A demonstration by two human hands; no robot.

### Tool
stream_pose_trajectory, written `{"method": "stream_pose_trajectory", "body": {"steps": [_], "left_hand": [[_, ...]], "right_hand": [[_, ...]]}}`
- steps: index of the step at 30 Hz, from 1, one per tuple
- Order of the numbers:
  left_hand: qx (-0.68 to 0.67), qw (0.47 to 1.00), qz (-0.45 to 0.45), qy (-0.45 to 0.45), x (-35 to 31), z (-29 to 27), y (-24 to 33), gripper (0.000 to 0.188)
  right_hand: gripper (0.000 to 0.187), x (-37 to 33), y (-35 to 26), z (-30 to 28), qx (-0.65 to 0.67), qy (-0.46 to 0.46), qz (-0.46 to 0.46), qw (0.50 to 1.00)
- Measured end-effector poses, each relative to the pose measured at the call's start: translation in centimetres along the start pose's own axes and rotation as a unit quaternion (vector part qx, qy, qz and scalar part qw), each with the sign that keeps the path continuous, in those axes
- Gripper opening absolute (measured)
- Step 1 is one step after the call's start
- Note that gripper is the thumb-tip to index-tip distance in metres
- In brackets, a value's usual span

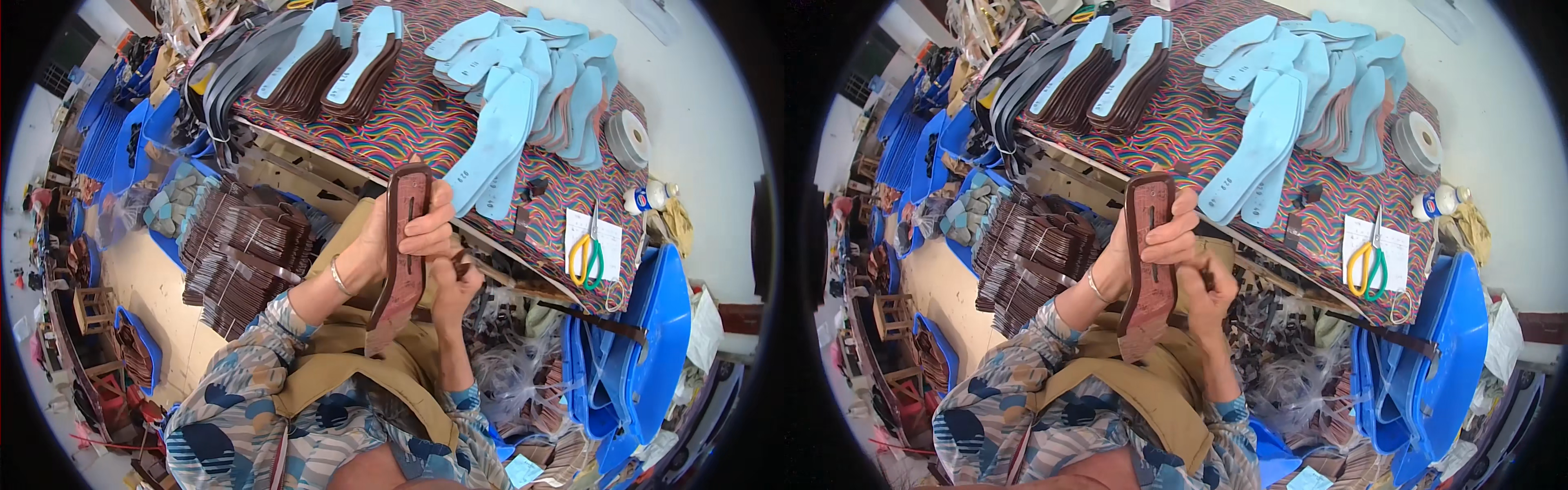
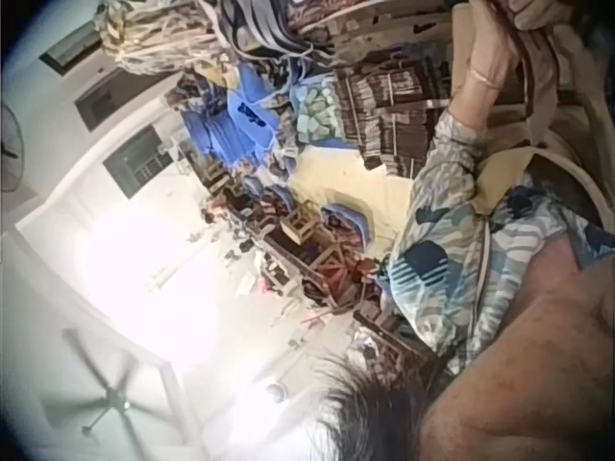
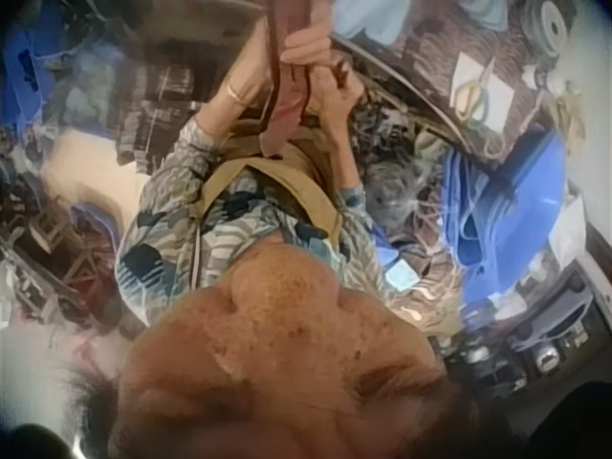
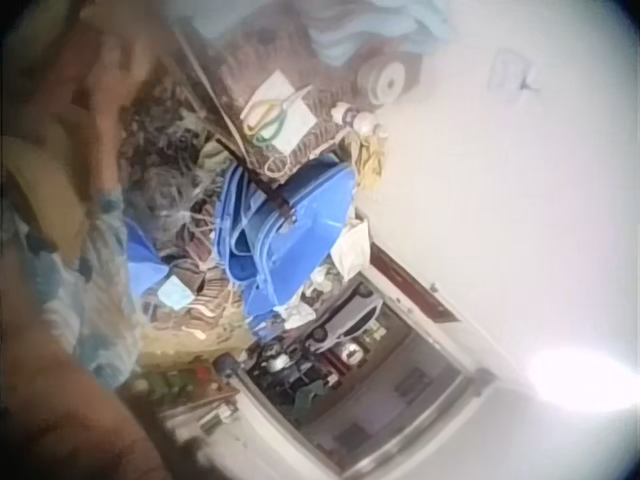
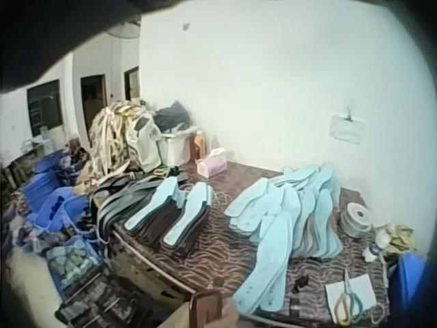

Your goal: Attaching black straps to blue shoe insoles and trimming excess material using a craft knife.

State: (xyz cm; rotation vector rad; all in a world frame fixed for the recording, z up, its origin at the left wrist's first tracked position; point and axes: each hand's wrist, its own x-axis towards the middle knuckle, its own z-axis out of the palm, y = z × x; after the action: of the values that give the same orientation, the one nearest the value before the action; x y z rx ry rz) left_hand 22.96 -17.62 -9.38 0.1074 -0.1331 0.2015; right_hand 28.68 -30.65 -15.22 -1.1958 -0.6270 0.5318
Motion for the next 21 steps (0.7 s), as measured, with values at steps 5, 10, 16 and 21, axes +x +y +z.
{"method": "stream_pose_trajectory", "body": {"steps": [5,10,16,21], "left_hand": [[0.084,0.995,0.059,-0.006,0.5,0.8,0.3,0.067],[0.284,0.926,0.159,0.194,-1.2,2.2,1.2,0.080],[0.432,0.862,0.168,0.206,-2.3,1.9,2.3,0.053],[0.408,0.889,0.097,0.182,-2.9,2.8,4.2,0.033]], "right_hand": [[0.024,-2.0,-1.4,1.3,0.163,0.000,0.156,0.974],[0.041,-1.4,-1.7,0.9,0.068,-0.030,0.099,0.992],[0.037,-1.6,-1.8,0.9,-0.054,-0.084,0.017,0.995],[0.038,-1.7,-1.9,1.0,-0.079,-0.106,-0.008,0.991]]}}
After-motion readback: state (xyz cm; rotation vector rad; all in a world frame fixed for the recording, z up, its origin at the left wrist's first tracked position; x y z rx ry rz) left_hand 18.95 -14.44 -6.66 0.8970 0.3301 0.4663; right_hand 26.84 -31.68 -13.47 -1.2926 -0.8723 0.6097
